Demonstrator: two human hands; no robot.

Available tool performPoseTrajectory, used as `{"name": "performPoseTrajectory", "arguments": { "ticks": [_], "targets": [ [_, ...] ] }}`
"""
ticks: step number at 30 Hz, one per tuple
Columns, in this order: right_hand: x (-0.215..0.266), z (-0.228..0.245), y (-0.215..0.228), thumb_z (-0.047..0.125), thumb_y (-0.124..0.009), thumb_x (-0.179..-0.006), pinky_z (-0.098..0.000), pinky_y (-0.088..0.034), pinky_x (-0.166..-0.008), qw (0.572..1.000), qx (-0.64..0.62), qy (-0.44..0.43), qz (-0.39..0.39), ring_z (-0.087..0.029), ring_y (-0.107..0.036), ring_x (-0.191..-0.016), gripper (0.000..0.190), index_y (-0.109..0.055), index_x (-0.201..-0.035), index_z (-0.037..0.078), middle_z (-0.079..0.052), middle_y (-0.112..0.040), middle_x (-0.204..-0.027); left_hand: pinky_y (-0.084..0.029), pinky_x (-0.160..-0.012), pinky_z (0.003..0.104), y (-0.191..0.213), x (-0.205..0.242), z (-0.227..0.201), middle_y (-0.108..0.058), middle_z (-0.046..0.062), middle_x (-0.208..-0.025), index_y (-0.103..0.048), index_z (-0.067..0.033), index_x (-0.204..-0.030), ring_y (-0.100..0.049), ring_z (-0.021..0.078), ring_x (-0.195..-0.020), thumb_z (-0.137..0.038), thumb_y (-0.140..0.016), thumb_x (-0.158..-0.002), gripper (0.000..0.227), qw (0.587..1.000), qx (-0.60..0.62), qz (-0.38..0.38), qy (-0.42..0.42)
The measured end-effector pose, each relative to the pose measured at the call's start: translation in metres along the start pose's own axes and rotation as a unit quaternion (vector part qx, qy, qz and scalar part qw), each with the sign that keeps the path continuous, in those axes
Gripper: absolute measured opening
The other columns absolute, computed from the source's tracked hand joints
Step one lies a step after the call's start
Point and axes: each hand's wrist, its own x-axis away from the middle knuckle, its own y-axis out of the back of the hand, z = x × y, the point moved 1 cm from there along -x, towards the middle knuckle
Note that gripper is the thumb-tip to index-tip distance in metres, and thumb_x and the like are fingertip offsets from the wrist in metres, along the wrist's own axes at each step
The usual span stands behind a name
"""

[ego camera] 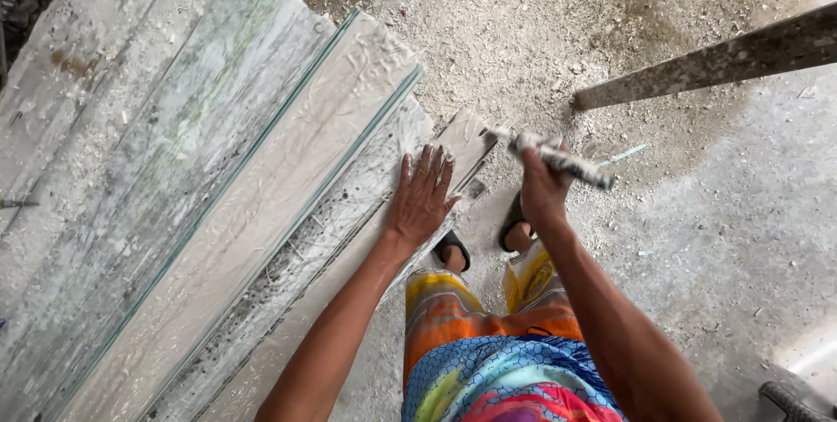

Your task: The person applies a white paste to a long, flat surface using a trowel, spreading it evenly across the material. They then use a blue plastic scraper to smooth the surface and remove excess paste.

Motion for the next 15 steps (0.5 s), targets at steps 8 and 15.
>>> {"name": "performPoseTrajectory", "arguments": {
  "ticks": [8,15],
  "targets": [
    [-0.074,0.045,0.081,0.002,-0.065,-0.101,-0.0357,-0.062,-0.101,0.994,-0.112,0.014,0.005,-0.021,-0.068,-0.107,0.018,-0.053,-0.114,0.004,-0.011,-0.062,-0.116,-0.010,-0.127,0.061,-0.002,-0.131,-0.027,-0.027,0.019,-0.169,-0.031,-0.0021,-0.161,-0.017,0.0372,-0.158,-0.053,-0.045,-0.104,0.078,0.997,-0.058,0.046,0.001],
    [-0.104,0.033,0.184,0.009,-0.058,-0.104,-0.0335,-0.060,-0.100,0.993,-0.055,-0.102,0.015,-0.023,-0.073,-0.108,0.020,-0.063,-0.114,-0.007,-0.016,-0.074,-0.114,-0.013,-0.125,0.068,0.060,-0.278,-0.039,-0.041,0.013,-0.160,-0.016,-0.0101,-0.162,-0.034,0.0319,-0.150,-0.062,-0.037,-0.101,0.083,0.989,0.023,0.123,0.078]
  ]
}}
